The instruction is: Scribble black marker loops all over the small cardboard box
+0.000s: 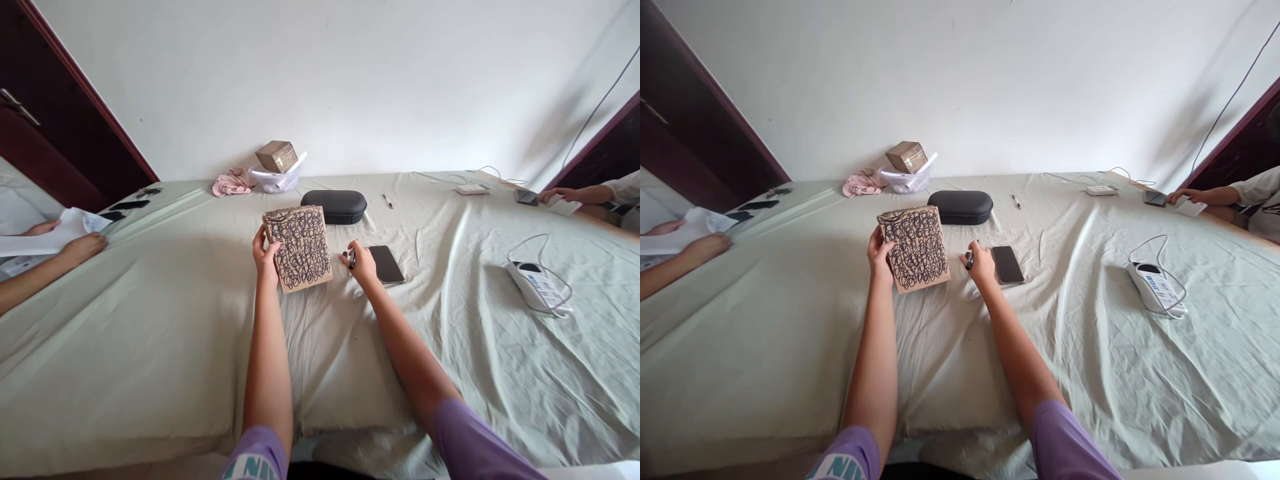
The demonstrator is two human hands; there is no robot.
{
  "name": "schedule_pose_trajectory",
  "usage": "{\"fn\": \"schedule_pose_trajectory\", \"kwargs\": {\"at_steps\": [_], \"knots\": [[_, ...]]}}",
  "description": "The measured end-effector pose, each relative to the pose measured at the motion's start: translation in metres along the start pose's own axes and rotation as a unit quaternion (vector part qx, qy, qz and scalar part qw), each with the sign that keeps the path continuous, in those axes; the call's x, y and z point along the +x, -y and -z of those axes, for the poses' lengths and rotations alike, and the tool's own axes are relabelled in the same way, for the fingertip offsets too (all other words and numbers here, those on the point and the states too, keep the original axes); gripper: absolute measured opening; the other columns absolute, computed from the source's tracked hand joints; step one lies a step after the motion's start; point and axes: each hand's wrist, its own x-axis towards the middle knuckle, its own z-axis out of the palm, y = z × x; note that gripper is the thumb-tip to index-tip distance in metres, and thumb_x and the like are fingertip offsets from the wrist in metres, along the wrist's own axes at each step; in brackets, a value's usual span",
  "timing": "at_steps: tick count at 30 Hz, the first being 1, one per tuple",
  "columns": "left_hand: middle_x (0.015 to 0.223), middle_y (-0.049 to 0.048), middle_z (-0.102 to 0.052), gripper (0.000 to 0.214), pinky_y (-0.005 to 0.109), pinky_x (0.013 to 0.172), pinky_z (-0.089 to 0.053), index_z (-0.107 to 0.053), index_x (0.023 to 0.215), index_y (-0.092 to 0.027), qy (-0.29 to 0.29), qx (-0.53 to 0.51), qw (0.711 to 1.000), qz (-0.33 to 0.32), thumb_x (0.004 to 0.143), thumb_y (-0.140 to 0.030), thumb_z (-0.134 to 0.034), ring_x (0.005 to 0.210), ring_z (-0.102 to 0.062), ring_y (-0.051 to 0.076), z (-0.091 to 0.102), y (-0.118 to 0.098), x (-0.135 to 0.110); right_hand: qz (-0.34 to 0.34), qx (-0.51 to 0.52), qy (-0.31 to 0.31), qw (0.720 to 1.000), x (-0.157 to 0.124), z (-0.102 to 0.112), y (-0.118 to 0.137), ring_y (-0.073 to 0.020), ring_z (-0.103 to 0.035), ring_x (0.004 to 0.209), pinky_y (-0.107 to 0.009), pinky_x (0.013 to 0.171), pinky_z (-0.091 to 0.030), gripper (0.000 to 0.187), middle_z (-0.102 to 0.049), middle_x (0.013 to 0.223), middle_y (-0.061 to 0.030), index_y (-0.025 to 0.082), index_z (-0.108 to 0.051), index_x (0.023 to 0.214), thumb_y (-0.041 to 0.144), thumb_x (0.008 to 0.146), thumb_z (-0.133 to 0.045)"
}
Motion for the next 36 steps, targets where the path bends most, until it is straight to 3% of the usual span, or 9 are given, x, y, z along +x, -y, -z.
{"fn": "schedule_pose_trajectory", "kwargs": {"at_steps": [5,12,16,18,21,24,29,33,36], "knots": [[0.161,0.0126,-0.054,0.067,0.047,0.130,-0.043,-0.066,0.134,-0.023,0.018,-0.029,0.997,-0.074,0.070,-0.038,-0.062,0.163,-0.040,0.038,-0.003,-0.011,-0.005,0.004,-0.069,0.003,0.998,-0.009,-0.016,-0.003,-0.0356,-0.053,0.114,-0.041,0.093,-0.039,0.020,-0.077,0.121,-0.0187,0.022,-0.065,0.110,0.015,0.092,-0.068],[0.162,0.0114,-0.051,0.068,0.050,0.120,-0.049,-0.061,0.141,-0.026,-0.008,0.006,0.984,-0.176,0.075,-0.040,-0.054,0.159,-0.041,0.038,-0.001,-0.053,-0.005,0.010,-0.040,-0.032,0.999,-0.004,-0.014,-0.006,-0.0316,-0.058,0.103,-0.039,0.089,-0.042,0.019,-0.075,0.101,-0.0125,0.024,-0.062,0.101,0.008,0.090,-0.058],[0.128,0.0128,-0.065,0.054,0.050,0.111,-0.050,-0.072,0.133,-0.024,0.008,0.182,0.906,-0.382,0.082,-0.040,-0.074,0.124,-0.060,0.034,-0.010,-0.090,-0.018,0.054,0.039,-0.114,0.991,0.002,0.010,0.024,-0.0249,-0.063,0.097,-0.036,0.088,-0.049,0.015,-0.073,0.110,-0.0093,0.024,-0.055,0.110,0.021,0.095,-0.055],[0.097,0.0065,-0.068,0.030,0.039,0.088,-0.055,-0.077,0.121,-0.024,0.054,0.202,0.872,-0.442,0.093,-0.033,-0.072,0.091,-0.063,0.023,-0.023,-0.109,-0.033,0.135,0.142,-0.220,0.955,0.000,0.029,0.052,-0.0220,-0.065,0.092,-0.037,0.088,-0.052,0.014,-0.074,0.112,-0.0084,0.025,-0.052,0.111,0.026,0.098,-0.057],[0.077,-0.0007,-0.070,0.021,0.028,0.066,-0.052,-0.077,0.121,-0.024,0.166,0.201,0.884,-0.389,0.104,-0.033,-0.069,0.063,-0.057,0.014,-0.048,-0.134,-0.059,0.324,0.236,-0.326,0.856,-0.016,0.060,0.095,-0.0205,-0.069,0.087,-0.040,0.085,-0.055,0.018,-0.079,0.110,-0.0044,0.029,-0.052,0.107,0.024,0.100,-0.067],[0.085,0.0010,-0.076,0.032,0.026,0.068,-0.055,-0.075,0.132,-0.023,0.217,0.198,0.877,-0.382,0.103,-0.037,-0.074,0.065,-0.061,0.013,-0.069,-0.146,-0.079,0.433,0.213,-0.335,0.809,-0.033,0.080,0.123,-0.0230,-0.073,0.091,-0.045,0.084,-0.059,0.024,-0.082,0.108,-0.0028,0.032,-0.051,0.109,0.019,0.100,-0.069],[0.115,0.0089,-0.081,0.020,0.025,0.066,-0.055,-0.076,0.124,-0.024,0.180,0.181,0.867,-0.427,0.109,-0.029,-0.064,0.088,-0.073,0.016,-0.079,-0.146,-0.086,0.475,0.141,-0.326,0.805,-0.044,0.095,0.129,-0.0273,-0.069,0.094,-0.048,0.082,-0.059,0.027,-0.083,0.115,-0.0059,0.033,-0.063,0.121,0.021,0.098,-0.068],[0.108,0.0071,-0.084,0.026,0.023,0.062,-0.053,-0.073,0.133,-0.023,0.136,0.214,0.850,-0.461,0.110,-0.027,-0.061,0.086,-0.077,0.015,-0.075,-0.144,-0.083,0.476,0.215,-0.305,0.796,-0.057,0.109,0.131,-0.0276,-0.066,0.082,-0.045,0.073,-0.058,0.032,-0.080,0.095,-0.0066,0.030,-0.072,0.131,0.042,0.106,-0.056],[0.115,0.0087,-0.084,0.032,0.026,0.070,-0.059,-0.073,0.138,-0.023,0.118,0.238,0.842,-0.470,0.112,-0.027,-0.054,0.097,-0.080,0.018,-0.071,-0.147,-0.083,0.443,0.259,-0.256,0.819,-0.076,0.120,0.143,-0.0219,-0.064,0.066,-0.040,0.063,-0.055,0.038,-0.072,0.084,-0.0037,0.028,-0.073,0.131,0.044,0.109,-0.046]]}}
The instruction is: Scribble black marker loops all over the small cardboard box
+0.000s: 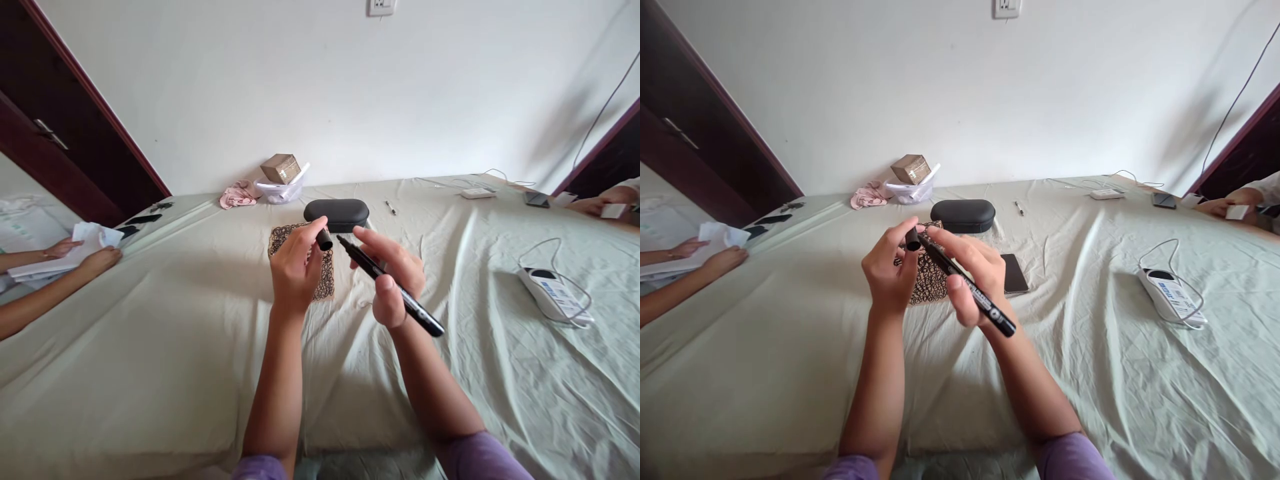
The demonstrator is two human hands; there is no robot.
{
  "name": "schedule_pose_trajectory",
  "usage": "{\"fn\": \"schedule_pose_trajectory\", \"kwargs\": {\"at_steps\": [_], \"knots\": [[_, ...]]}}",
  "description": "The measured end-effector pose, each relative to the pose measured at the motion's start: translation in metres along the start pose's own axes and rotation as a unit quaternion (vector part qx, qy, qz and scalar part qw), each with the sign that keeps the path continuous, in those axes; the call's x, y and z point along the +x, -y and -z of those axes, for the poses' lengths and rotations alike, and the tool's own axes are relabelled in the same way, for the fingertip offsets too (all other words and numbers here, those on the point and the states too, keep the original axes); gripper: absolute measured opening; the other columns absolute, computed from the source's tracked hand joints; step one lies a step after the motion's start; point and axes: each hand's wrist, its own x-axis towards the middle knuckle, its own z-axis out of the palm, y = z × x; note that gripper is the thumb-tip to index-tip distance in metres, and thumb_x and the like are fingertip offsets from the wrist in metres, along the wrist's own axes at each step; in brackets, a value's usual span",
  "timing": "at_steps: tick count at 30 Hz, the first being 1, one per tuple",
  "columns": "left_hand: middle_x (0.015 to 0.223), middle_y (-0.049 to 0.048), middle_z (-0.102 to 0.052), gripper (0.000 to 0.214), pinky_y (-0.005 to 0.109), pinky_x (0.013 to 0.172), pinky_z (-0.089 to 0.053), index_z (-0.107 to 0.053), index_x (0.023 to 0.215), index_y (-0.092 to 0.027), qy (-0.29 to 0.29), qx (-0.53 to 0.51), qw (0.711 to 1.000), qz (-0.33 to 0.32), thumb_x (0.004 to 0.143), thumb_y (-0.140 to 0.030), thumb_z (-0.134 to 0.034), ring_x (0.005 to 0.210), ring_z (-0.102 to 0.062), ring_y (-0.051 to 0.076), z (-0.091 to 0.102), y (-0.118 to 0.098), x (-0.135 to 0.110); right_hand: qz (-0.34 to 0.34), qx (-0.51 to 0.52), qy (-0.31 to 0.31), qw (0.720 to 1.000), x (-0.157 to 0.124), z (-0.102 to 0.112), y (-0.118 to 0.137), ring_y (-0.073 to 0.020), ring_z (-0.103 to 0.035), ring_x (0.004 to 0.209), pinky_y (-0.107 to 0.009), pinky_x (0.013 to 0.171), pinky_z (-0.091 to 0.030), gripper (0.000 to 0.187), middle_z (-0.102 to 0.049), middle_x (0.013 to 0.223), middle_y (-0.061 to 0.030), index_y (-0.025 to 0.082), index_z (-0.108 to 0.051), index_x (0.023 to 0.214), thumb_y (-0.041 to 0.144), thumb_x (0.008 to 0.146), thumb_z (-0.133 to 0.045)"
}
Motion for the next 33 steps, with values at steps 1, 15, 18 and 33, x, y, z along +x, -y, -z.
{"fn": "schedule_pose_trajectory", "kwargs": {"at_steps": [1,15,18,33], "knots": [[0.119,0.0095,-0.084,0.034,0.028,0.075,-0.062,-0.073,0.139,-0.023,-0.001,0.005,1.000,0.003,0.113,-0.027,-0.053,0.102,-0.080,0.020,0.002,-0.001,0.000,-0.012,-0.001,0.004,1.000,0.002,0.000,0.008,-0.0198,-0.061,0.061,-0.038,0.060,-0.053,0.033,-0.069,0.081,-0.0024,0.027,-0.072,0.127,0.039,0.107,-0.048],[0.119,0.0112,-0.078,0.033,0.029,0.088,-0.063,-0.078,0.134,-0.022,-0.026,0.050,0.998,-0.012,0.112,-0.028,-0.054,0.108,-0.077,0.020,0.004,-0.004,0.005,-0.021,-0.016,0.046,0.999,0.011,0.002,0.028,-0.0134,-0.045,0.052,-0.031,0.051,-0.041,0.020,-0.054,0.068,0.0044,0.028,-0.058,0.099,0.013,0.086,-0.054],[0.120,0.0125,-0.077,0.033,0.029,0.085,-0.062,-0.078,0.132,-0.021,-0.022,0.046,0.998,-0.024,0.111,-0.027,-0.054,0.106,-0.076,0.021,0.004,-0.003,0.005,-0.038,-0.027,0.064,0.997,0.012,0.003,0.030,-0.0127,-0.049,0.055,-0.029,0.054,-0.045,0.021,-0.060,0.072,0.0042,0.028,-0.058,0.100,0.012,0.087,-0.055],[0.120,0.0126,-0.072,0.034,0.027,0.075,-0.054,-0.078,0.135,-0.021,-0.044,0.077,0.996,-0.030,0.111,-0.026,-0.055,0.099,-0.072,0.019,0.007,-0.004,0.005,-0.075,0.009,0.058,0.995,0.013,0.009,0.030,-0.0118,-0.057,0.054,-0.027,0.052,-0.044,0.021,-0.067,0.072,0.0051,0.026,-0.063,0.100,0.012,0.084,-0.060]]}}
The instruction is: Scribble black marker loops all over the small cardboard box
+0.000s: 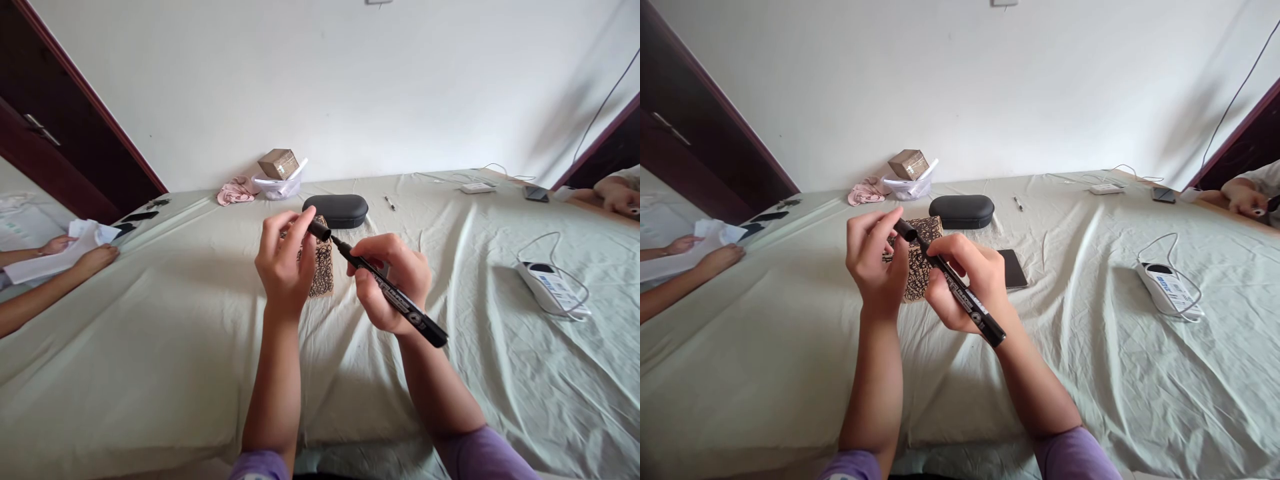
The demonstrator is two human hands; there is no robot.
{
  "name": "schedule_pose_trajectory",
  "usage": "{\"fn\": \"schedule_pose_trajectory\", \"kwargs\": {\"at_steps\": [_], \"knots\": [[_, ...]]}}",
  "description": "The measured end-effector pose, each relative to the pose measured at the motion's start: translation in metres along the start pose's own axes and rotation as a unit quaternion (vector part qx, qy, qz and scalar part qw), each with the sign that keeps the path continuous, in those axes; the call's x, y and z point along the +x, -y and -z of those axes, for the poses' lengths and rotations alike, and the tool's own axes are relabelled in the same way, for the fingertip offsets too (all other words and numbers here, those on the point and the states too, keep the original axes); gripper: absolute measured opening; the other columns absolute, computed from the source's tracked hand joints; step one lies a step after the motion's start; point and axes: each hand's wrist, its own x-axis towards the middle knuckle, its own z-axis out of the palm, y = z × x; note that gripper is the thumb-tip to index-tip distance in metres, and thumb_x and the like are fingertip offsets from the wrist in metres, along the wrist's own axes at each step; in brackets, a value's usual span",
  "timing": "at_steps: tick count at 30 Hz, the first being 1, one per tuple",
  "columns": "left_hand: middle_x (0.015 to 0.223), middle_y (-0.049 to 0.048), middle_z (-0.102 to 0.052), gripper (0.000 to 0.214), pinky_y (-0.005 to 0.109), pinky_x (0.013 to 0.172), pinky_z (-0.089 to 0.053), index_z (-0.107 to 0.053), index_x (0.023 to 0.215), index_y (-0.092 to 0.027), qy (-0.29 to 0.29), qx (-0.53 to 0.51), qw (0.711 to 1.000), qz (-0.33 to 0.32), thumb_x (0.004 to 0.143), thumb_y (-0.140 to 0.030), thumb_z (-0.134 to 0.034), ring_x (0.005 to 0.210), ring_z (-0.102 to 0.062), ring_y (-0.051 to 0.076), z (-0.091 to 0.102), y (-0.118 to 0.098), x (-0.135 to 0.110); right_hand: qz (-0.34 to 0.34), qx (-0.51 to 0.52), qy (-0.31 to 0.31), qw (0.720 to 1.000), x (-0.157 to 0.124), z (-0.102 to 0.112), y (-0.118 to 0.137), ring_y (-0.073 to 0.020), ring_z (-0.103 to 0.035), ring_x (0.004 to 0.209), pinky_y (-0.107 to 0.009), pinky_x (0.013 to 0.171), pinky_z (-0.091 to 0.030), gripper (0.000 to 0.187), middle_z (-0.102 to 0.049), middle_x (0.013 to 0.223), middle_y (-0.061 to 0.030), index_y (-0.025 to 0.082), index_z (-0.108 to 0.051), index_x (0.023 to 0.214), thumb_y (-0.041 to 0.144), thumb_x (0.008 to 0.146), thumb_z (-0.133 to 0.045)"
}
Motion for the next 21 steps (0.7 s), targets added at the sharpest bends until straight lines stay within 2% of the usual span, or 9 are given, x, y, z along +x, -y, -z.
{"fn": "schedule_pose_trajectory", "kwargs": {"at_steps": [4,8,14,18,21], "knots": [[0.119,0.0118,-0.073,0.032,0.027,0.073,-0.053,-0.080,0.131,-0.022,0.010,0.009,1.000,-0.021,0.111,-0.023,-0.056,0.096,-0.072,0.017,0.001,0.002,0.000,-0.004,0.004,-0.001,1.000,-0.001,-0.001,-0.003,-0.0117,-0.057,0.054,-0.027,0.052,-0.044,0.021,-0.065,0.070,0.0057,0.026,-0.063,0.100,0.012,0.084,-0.060],[0.115,0.0114,-0.073,0.032,0.026,0.071,-0.055,-0.081,0.130,-0.021,-0.012,0.031,0.999,-0.006,0.111,-0.023,-0.055,0.095,-0.073,0.017,0.000,0.004,0.001,-0.001,0.015,-0.004,1.000,-0.002,-0.004,-0.007,-0.0108,-0.054,0.052,-0.026,0.051,-0.043,0.021,-0.063,0.070,0.0063,0.026,-0.063,0.101,0.012,0.085,-0.059],[0.116,0.0102,-0.075,0.033,0.028,0.074,-0.054,-0.081,0.130,-0.024,0.015,-0.016,0.999,-0.026,0.108,-0.013,-0.058,0.096,-0.072,0.017,-0.004,-0.003,0.002,-0.029,0.011,0.013,0.999,-0.003,-0.006,-0.014,-0.0124,-0.054,0.056,-0.028,0.055,-0.044,0.018,-0.063,0.071,0.0057,0.026,-0.063,0.102,0.016,0.088,-0.059],[0.117,0.0105,-0.075,0.031,0.028,0.071,-0.054,-0.081,0.128,-0.024,0.021,-0.029,0.999,-0.006,0.109,-0.017,-0.058,0.092,-0.073,0.016,-0.008,-0.009,0.002,-0.077,0.045,0.027,0.996,-0.006,-0.006,-0.023,-0.0139,-0.056,0.058,-0.029,0.057,-0.043,0.017,-0.066,0.075,0.0052,0.027,-0.059,0.111,0.023,0.094,-0.058],[0.120,0.0100,-0.075,0.029,0.026,0.068,-0.055,-0.079,0.131,-0.023,0.047,-0.070,0.996,0.025,0.108,-0.023,-0.061,0.079,-0.069,0.012,-0.008,-0.010,0.003,-0.095,0.065,0.020,0.993,-0.008,-0.006,-0.028,-0.0167,-0.059,0.063,-0.030,0.059,-0.043,0.014,-0.065,0.074,0.0047,0.029,-0.057,0.114,0.032,0.101,-0.058]]}}
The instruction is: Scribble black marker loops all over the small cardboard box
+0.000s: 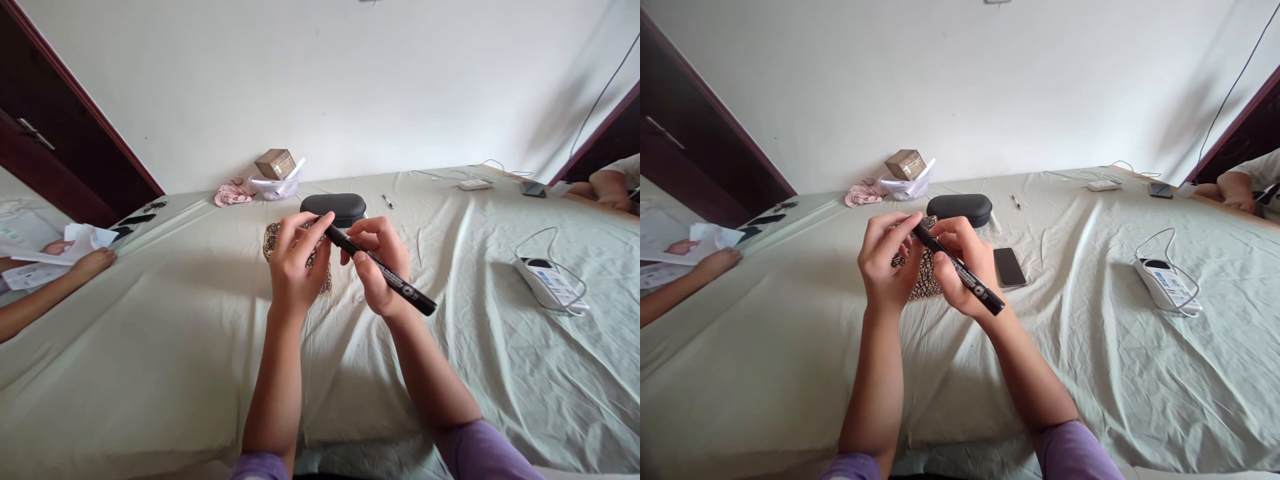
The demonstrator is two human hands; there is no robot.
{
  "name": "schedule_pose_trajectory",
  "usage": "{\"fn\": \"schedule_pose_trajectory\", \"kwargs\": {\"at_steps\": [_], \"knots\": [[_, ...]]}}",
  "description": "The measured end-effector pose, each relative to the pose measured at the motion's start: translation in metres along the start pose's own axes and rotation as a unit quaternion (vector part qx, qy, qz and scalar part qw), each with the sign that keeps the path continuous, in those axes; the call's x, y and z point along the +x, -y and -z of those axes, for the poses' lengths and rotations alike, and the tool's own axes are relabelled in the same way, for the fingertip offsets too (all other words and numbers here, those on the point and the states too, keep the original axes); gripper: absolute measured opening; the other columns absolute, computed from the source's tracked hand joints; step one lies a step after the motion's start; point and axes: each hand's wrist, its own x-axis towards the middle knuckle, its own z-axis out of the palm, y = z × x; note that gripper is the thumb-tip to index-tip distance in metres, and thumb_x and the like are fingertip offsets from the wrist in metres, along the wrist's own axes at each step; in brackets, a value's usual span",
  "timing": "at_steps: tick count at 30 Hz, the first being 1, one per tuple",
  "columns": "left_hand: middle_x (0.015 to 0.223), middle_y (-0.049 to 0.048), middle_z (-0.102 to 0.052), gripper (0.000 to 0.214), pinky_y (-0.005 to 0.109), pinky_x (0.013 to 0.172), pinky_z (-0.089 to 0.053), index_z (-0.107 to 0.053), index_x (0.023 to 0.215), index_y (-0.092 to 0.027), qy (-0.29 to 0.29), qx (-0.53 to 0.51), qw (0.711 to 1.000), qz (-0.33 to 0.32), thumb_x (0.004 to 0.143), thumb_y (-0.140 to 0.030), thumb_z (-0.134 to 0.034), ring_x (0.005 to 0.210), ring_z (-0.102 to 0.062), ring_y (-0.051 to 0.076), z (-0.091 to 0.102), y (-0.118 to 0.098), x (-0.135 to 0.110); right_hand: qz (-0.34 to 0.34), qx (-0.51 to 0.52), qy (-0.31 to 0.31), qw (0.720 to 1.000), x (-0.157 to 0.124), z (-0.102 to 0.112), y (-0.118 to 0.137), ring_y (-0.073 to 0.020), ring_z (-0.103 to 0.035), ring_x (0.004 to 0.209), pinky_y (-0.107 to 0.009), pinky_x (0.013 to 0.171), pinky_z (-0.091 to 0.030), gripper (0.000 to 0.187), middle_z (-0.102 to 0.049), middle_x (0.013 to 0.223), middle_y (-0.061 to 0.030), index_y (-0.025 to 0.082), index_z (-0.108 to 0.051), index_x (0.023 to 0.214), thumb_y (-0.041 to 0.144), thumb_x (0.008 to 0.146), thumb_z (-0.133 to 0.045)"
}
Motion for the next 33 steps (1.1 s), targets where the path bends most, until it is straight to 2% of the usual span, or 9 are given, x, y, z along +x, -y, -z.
{"fn": "schedule_pose_trajectory", "kwargs": {"at_steps": [4,10,16,20,23,26,28,30,33], "knots": [[0.112,0.0074,-0.078,0.028,0.026,0.067,-0.056,-0.077,0.132,-0.020,0.047,-0.027,0.998,0.032,0.105,-0.023,-0.067,0.069,-0.062,0.010,0.005,0.000,0.003,-0.009,-0.027,-0.011,1.000,0.002,0.002,-0.001,-0.0162,-0.054,0.059,-0.030,0.057,-0.040,0.014,-0.062,0.070,0.0051,0.028,-0.056,0.110,0.038,0.101,-0.058],[0.119,0.0103,-0.079,0.026,0.029,0.081,-0.063,-0.076,0.130,-0.019,0.052,-0.029,0.998,0.007,0.107,-0.019,-0.064,0.098,-0.077,0.018,0.009,-0.003,0.005,-0.040,0.008,0.013,0.999,0.003,0.002,-0.003,-0.0147,-0.049,0.057,-0.031,0.057,-0.038,0.016,-0.062,0.072,0.0045,0.027,-0.057,0.111,0.041,0.104,-0.055],[0.127,0.0123,-0.076,0.030,0.030,0.086,-0.063,-0.073,0.134,-0.019,0.076,-0.046,0.996,-0.008,0.108,-0.018,-0.059,0.105,-0.077,0.020,0.002,-0.007,0.000,-0.049,0.051,0.009,0.997,0.003,0.003,-0.015,-0.0165,-0.057,0.064,-0.031,0.063,-0.046,0.026,-0.063,0.077,0.0025,0.026,-0.061,0.116,0.048,0.106,-0.052],[0.135,0.0130,-0.076,0.043,0.029,0.081,-0.062,-0.061,0.152,-0.022,0.132,-0.045,0.988,0.063,0.109,-0.024,-0.056,0.093,-0.075,0.017,-0.005,-0.003,-0.005,-0.081,0.085,0.007,0.993,0.011,0.006,-0.026,-0.0142,-0.052,0.059,-0.028,0.059,-0.042,0.020,-0.063,0.072,0.0046,0.025,-0.059,0.113,0.040,0.101,-0.054],[0.137,0.0129,-0.077,0.051,0.029,0.081,-0.062,-0.052,0.159,-0.023,0.104,-0.047,0.987,0.113,0.108,-0.027,-0.054,0.097,-0.075,0.018,-0.002,0.012,-0.008,-0.131,0.100,-0.025,0.986,0.018,0.010,-0.040,-0.0119,-0.044,0.054,-0.025,0.055,-0.036,0.014,-0.058,0.065,0.0087,0.026,-0.054,0.108,0.032,0.096,-0.055],[0.138,0.0155,-0.077,0.048,0.039,0.102,-0.060,-0.060,0.150,-0.020,0.031,0.021,0.991,0.129,0.103,-0.029,-0.060,0.117,-0.073,0.025,0.009,0.036,-0.009,-0.186,0.040,-0.038,0.981,0.020,0.018,-0.064,-0.0109,-0.042,0.056,-0.024,0.056,-0.035,0.015,-0.055,0.066,0.0093,0.025,-0.056,0.104,0.026,0.089,-0.058],[0.141,0.0187,-0.074,0.050,0.050,0.118,-0.052,-0.066,0.143,-0.018,0.014,0.098,0.981,0.164,0.096,-0.034,-0.070,0.132,-0.067,0.032,0.016,0.050,-0.010,-0.223,-0.014,-0.004,0.975,0.016,0.024,-0.087,-0.0110,-0.047,0.061,-0.024,0.060,-0.038,0.023,-0.058,0.074,0.0073,0.024,-0.059,0.107,0.025,0.084,-0.063],[0.153,0.0240,-0.064,0.062,0.063,0.127,-0.043,-0.065,0.146,-0.018,0.045,0.162,0.955,0.246,0.090,-0.042,-0.079,0.149,-0.055,0.041,0.018,0.056,-0.012,-0.265,-0.050,0.041,0.962,0.009,0.030,-0.111,-0.0119,-0.053,0.066,-0.026,0.064,-0.043,0.039,-0.067,0.089,0.0027,0.024,-0.060,0.117,0.024,0.079,-0.065],[0.177,0.0297,-0.033,0.094,0.082,0.123,-0.037,-0.053,0.162,-0.021,0.137,0.212,0.895,0.369,0.083,-0.059,-0.086,0.167,-0.026,0.054,0.006,0.046,-0.015,-0.365,-0.071,0.086,0.924,0.000,0.032,-0.140,-0.0124,-0.057,0.065,-0.028,0.065,-0.048,0.059,-0.073,0.108,-0.0045,0.023,-0.059,0.126,0.018,0.068,-0.059]]}}
